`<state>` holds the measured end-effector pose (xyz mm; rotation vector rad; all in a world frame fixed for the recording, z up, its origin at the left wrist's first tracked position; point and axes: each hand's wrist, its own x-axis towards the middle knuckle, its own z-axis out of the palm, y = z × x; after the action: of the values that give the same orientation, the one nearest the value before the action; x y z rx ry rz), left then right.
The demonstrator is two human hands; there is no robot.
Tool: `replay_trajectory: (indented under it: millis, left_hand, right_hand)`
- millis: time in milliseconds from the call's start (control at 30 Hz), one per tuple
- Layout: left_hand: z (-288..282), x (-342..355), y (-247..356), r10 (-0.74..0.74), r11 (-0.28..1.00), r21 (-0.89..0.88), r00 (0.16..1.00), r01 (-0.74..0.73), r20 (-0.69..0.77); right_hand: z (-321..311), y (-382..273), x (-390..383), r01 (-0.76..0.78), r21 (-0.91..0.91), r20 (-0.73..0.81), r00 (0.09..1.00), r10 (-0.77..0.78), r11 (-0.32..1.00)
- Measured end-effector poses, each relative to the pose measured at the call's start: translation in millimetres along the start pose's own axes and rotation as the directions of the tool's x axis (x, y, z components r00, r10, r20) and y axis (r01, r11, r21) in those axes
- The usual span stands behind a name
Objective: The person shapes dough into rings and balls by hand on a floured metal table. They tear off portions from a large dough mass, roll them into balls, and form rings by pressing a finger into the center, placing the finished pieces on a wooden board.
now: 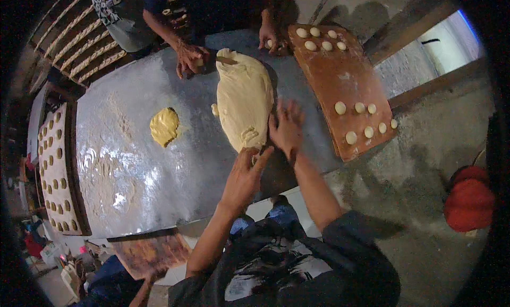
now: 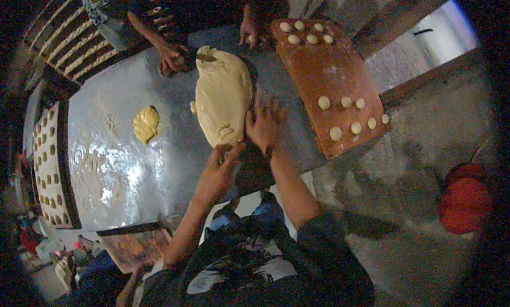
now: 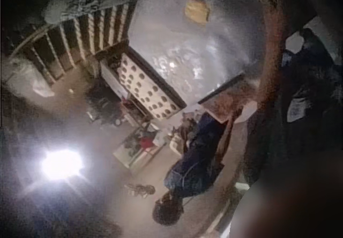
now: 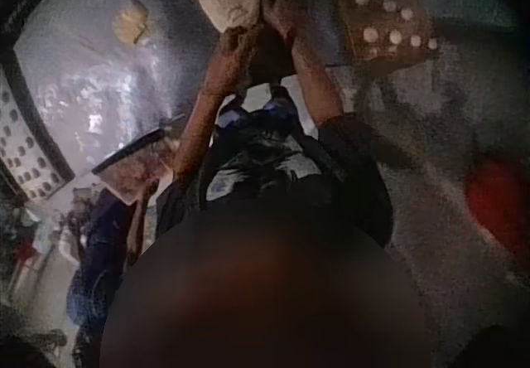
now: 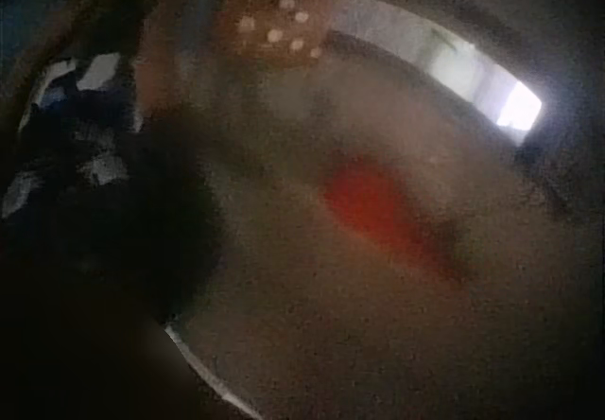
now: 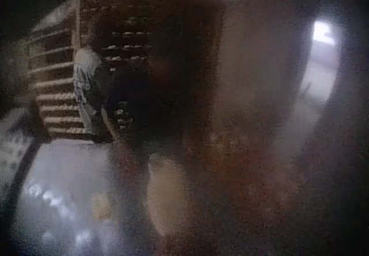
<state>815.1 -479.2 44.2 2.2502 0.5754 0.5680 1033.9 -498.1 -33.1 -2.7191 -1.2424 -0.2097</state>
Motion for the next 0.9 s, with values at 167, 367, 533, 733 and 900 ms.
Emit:
replay_trajectory:
  millis: [167, 367, 533, 733, 900]
  left_hand:
    - [-21.4, -11.0, -6.9, -0.064, 0.998, -0.017, 0.972, 0.062, -0.227]
    - [-33.9, 15.8, 4.1, -0.193, 0.968, -0.186, 0.973, 0.169, -0.123]
    - [-33.5, -4.1, -10.6, -0.349, 0.902, -0.323, 0.925, 0.286, -0.154]
    - [-35.1, -22.8, -16.4, -0.316, 0.906, -0.353, 0.929, 0.235, -0.195]
    - [-21.2, -29.7, -30.6, -0.419, 0.838, -0.414, 0.905, 0.355, -0.072]
  right_hand:
    - [-1.9, 73.9, -92.5, -0.026, 0.504, 0.122, 0.992, -0.042, 0.863]
    - [21.4, 25.1, -55.1, -0.065, 0.667, 0.031, 0.998, 0.060, 0.742]
    - [-1.5, 57.1, -34.9, 0.126, 0.278, -0.117, 0.988, -0.097, 0.952]
    - [7.6, 58.3, -45.8, 0.115, 0.459, -0.028, 0.993, -0.115, 0.881]
    - [19.8, 49.2, -4.6, 0.028, 0.178, -0.231, 0.973, 0.015, 0.984]
